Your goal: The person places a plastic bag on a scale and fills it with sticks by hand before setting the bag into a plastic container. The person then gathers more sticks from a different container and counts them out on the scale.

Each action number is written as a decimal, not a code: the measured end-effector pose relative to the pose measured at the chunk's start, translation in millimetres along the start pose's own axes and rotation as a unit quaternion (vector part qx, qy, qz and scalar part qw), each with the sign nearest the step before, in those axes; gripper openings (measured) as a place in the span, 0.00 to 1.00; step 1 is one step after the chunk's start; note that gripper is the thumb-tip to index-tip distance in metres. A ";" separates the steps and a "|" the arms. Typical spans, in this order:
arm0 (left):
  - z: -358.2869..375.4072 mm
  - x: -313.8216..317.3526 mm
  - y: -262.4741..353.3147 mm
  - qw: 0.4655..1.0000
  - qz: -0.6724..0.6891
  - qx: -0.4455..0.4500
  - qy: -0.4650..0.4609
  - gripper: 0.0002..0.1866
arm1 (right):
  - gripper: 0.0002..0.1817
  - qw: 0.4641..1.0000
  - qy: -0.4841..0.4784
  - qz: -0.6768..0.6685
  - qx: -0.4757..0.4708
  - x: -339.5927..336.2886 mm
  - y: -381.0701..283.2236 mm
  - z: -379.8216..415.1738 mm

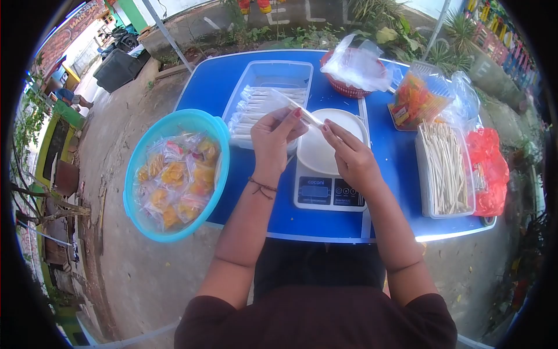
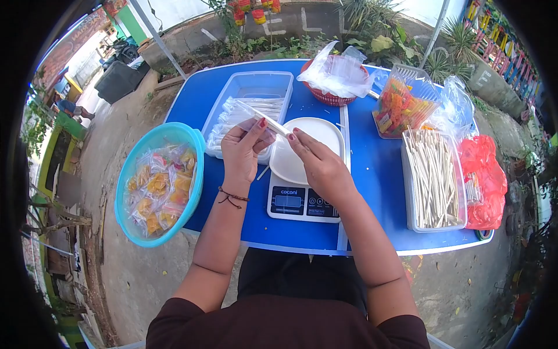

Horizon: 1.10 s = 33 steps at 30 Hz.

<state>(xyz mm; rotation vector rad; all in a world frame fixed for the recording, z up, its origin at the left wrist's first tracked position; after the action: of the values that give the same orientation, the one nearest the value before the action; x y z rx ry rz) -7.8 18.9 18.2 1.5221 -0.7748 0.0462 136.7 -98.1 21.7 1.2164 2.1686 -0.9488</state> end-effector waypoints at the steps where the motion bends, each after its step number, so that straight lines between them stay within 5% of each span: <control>1: 0.4 1.1 -0.2 1.000 0.006 0.005 0.002 0.12 | 0.28 1.000 -0.002 0.016 -0.003 0.3 -0.1 0.1; 7: -0.6 2.1 0.3 0.999 0.026 0.006 -0.034 0.10 | 0.24 0.982 0.007 -0.175 0.075 -12.9 -6.1 -2.9; 13: 0.6 2.1 -0.8 0.995 0.045 -0.022 -0.088 0.09 | 0.25 0.865 -0.022 -0.460 0.197 -1.0 -3.0 1.9; 25: -0.3 3.6 1.0 0.998 -0.006 -0.032 -0.047 0.10 | 0.25 0.978 0.004 -0.177 0.108 -1.5 -5.0 0.9; 33: 1.5 6.7 1.4 0.998 -0.018 -0.028 -0.051 0.12 | 0.23 0.999 0.048 0.009 -0.004 2.2 -3.9 -1.4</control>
<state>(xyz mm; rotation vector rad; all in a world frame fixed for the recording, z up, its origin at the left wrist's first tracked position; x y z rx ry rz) -4.0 14.9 22.4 1.4944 -0.8228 -0.0794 132.2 -97.3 22.4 1.3002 2.2299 -0.8909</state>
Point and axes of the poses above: each hand's wrist, its own z-axis away from the middle knuckle, its own x-axis out of the palm, y = z × x, the point moved 1 cm from there along -z, towards the middle knuckle, and after that the axes turned 4 degrees about -y, right-handed, at the moved point
